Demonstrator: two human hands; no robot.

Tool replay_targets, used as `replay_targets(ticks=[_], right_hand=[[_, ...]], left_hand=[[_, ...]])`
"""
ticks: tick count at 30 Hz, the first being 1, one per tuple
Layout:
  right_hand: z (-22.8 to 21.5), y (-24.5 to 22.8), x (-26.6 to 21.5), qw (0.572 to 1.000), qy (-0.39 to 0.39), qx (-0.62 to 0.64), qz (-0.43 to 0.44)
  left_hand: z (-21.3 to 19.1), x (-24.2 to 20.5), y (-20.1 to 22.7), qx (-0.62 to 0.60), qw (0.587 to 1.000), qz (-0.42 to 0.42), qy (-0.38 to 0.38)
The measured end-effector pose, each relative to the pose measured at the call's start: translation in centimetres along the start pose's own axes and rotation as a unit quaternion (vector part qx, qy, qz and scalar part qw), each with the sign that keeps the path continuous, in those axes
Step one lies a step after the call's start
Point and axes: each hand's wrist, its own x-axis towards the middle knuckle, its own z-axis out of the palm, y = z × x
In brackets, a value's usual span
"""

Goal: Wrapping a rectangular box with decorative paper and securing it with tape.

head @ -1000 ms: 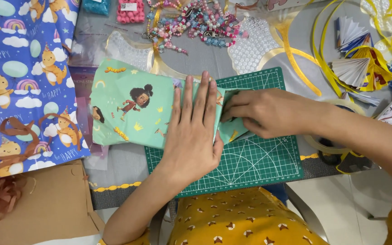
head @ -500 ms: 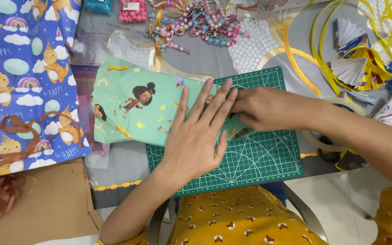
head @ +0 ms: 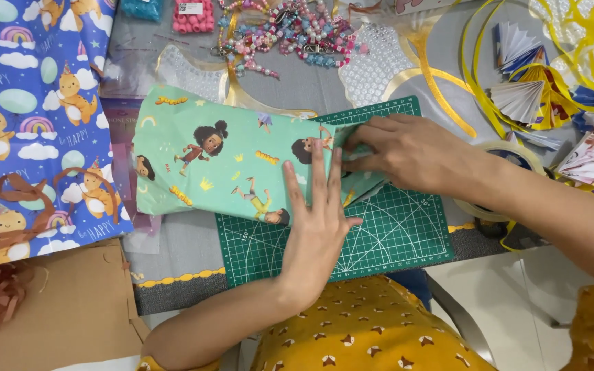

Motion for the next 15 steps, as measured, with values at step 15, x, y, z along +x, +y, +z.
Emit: replay_targets(ticks=[15], right_hand=[[1.1,-0.3,-2.3,0.97,0.025,-0.242,-0.016]], left_hand=[[-0.5,0.1,0.0,-0.019,0.999,0.014,-0.031]])
